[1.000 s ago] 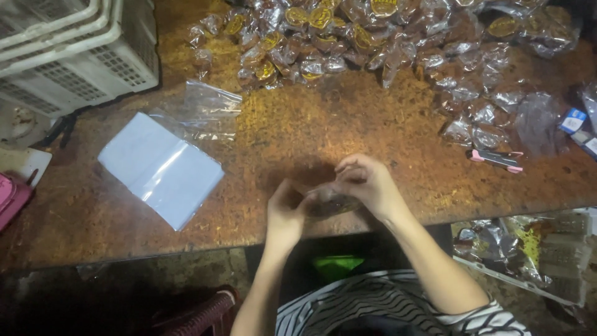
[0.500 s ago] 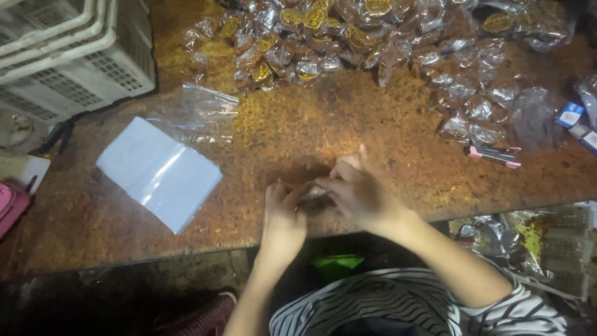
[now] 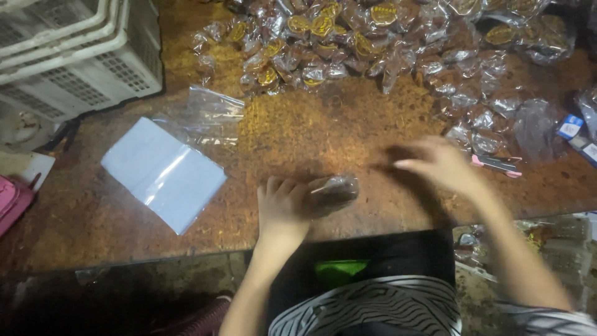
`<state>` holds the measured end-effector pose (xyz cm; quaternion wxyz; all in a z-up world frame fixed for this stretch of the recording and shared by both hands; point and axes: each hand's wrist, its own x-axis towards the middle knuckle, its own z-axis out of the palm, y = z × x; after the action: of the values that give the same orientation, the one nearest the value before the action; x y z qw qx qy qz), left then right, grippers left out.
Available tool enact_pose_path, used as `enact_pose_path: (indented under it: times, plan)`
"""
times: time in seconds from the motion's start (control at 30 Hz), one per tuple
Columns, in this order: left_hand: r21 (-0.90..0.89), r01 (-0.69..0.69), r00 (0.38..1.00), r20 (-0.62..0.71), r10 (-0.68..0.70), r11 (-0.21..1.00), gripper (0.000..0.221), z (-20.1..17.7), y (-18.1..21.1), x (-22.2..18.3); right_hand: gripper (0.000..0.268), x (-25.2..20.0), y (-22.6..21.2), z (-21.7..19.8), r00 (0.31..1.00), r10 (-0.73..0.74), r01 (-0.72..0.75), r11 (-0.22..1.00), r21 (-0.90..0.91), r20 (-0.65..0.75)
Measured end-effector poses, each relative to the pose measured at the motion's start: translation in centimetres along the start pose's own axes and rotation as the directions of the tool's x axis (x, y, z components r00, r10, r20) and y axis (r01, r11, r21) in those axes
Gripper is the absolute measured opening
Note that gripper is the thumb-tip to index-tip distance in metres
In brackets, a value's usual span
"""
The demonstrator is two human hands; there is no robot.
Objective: Packaging individually wrapped bread items into larger plastic bags and sealing them with a stapler.
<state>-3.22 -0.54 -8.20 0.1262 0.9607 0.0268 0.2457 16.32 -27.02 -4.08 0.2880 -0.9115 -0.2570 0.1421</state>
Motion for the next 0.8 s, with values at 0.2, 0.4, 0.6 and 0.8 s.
enact_pose_path:
  times: [0.2, 0.4, 0.6, 0.8]
  plan:
    - [-0.103, -0.004, 0.999, 0.035, 0.008, 0.995, 0.064, -2.0, 2.5, 0.9, 0.062, -1.9, 17.7, -2.3, 0.856, 0.493, -0.511, 0.768, -0.386, -0.153]
    - [-0.077, -0.015, 0.999, 0.033, 0.017, 0.997, 0.075, -2.4, 2.5, 0.4, 0.057, -1.6, 19.9, 0.3, 0.952, 0.245, -0.306, 0.764, -0.568, -0.183]
    - [-0.097, -0.046, 0.999, -0.013, 0.045, 0.994, 0.038, -2.3, 3.0, 1.3, 0.020, -1.6, 4.4, 2.6, 0.755, 0.587, 0.225, 0.190, 0.956, -0.294]
    - [-0.014, -0.047, 0.998, -0.035, 0.047, 0.999, 0.032, -2.2, 4.2, 1.4, 0.010, -2.1, -7.7, 11.6, 0.595, 0.035, 0.714, 0.436, 0.548, -0.803]
